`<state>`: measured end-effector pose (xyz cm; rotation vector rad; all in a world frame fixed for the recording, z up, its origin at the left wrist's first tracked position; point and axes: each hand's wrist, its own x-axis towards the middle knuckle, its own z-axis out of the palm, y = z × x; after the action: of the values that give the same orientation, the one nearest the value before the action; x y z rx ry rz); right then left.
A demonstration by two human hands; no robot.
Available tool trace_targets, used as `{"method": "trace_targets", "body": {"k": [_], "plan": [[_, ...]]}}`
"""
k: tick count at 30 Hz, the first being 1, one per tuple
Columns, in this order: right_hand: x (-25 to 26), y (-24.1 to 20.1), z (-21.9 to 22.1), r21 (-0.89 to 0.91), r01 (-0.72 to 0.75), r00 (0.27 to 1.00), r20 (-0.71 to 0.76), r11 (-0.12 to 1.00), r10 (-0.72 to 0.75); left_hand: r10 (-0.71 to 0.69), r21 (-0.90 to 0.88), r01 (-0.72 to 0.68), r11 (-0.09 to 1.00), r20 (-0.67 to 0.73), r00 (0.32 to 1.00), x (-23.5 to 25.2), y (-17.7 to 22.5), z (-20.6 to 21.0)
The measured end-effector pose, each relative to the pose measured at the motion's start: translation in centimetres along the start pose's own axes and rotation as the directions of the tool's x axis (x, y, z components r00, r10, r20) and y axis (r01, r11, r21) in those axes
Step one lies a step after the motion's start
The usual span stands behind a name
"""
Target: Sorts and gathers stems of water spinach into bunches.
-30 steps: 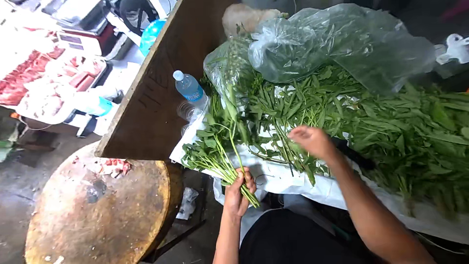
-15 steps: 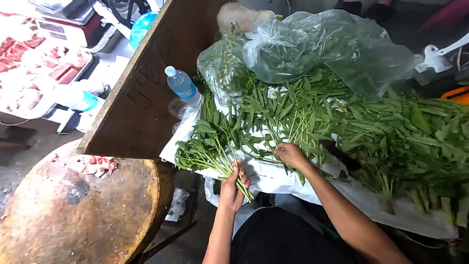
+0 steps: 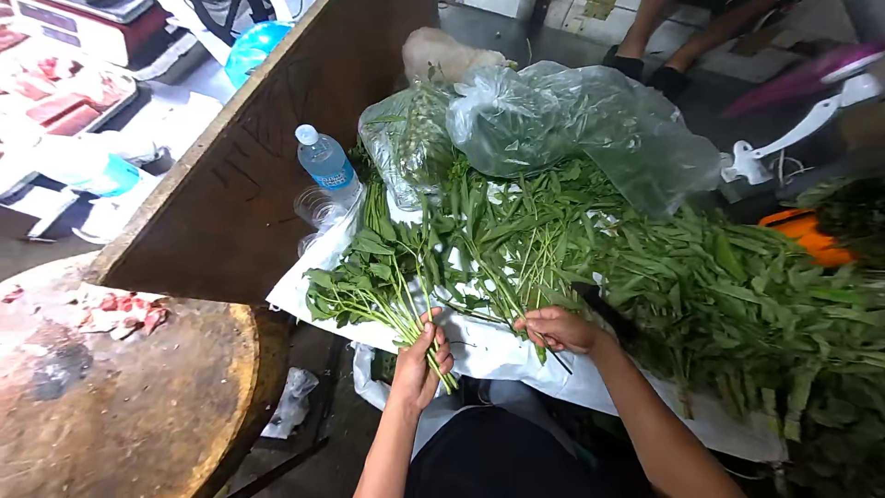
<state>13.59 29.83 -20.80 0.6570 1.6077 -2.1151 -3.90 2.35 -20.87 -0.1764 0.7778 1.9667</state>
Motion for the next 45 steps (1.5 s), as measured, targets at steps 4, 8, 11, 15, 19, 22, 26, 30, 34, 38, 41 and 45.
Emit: {"method": "trace_targets", "body": {"k": [4,8,11,15,19,22,26,30,34,38,41,45], "plan": [[-1.6,-0.8,0.5,0.06,0.168,0.975,0.135,0.984,-0.174,0.02,-0.001,-0.02,1.0,0.005,1.0,-0.3,0.0,-0.4],[-1.8,-1.2,0.7,0.047,0.243,0.956,0.158,0.969,-0.247,0.04,-0.017,-0.039,0.999,0.02,0.999,-0.6,-0.1,-0.8],[-2.0,-1.4,0.8,-0.032,0.275,0.959,0.088,0.961,-0.271,0.053,-0.015,-0.053,0.999,0.035,0.998,-0.8,-0.1,-0.9],[-2.1,-1.7,1.7,-0.13,0.249,0.958,-0.114,0.96,-0.264,0.083,-0.007,-0.083,0.997,0.066,0.994,-1.0,-0.2,-1.0],[-1.9,-2.5,3.5,-0.18,0.211,0.919,-0.299,0.961,-0.258,0.057,0.097,-0.057,0.994,0.0,0.998,-0.6,-0.5,-0.1],[-1.2,-3.2,5.2,-0.29,0.227,0.889,-0.327,0.93,-0.319,-0.03,0.195,0.049,0.98,-0.102,0.994,0.2,-1.6,0.1],[0.0,-4.0,7.7,-0.419,0.174,0.845,-0.402,0.891,-0.354,-0.135,0.186,0.176,0.967,-0.216,0.967,1.6,-4.1,-0.6],[1.2,-3.5,9.2,-0.481,0.092,0.913,-0.309,0.872,-0.266,-0.163,0.152,0.196,0.969,-0.208,0.964,2.1,-5.2,-0.2],[1.7,-2.1,10.0,-0.449,-0.011,0.964,-0.243,0.893,-0.11,-0.129,0.15,0.154,0.977,-0.167,0.978,2.3,-5.2,-0.1],[1.7,-0.7,10.2,-0.453,-0.006,0.967,-0.229,0.891,-0.11,-0.069,0.171,0.086,0.981,-0.1,0.993,2.5,-5.5,-0.6],[1.7,-0.1,10.5,-0.449,0.03,0.97,-0.201,0.893,-0.134,-0.043,0.183,0.054,0.982,-0.062,0.997,2.8,-5.8,-0.7],[1.7,-0.1,10.8,-0.449,0.079,0.971,-0.167,0.89,-0.171,0.045,0.233,-0.023,0.972,-0.089,0.995,2.9,-6.0,-0.3]]}}
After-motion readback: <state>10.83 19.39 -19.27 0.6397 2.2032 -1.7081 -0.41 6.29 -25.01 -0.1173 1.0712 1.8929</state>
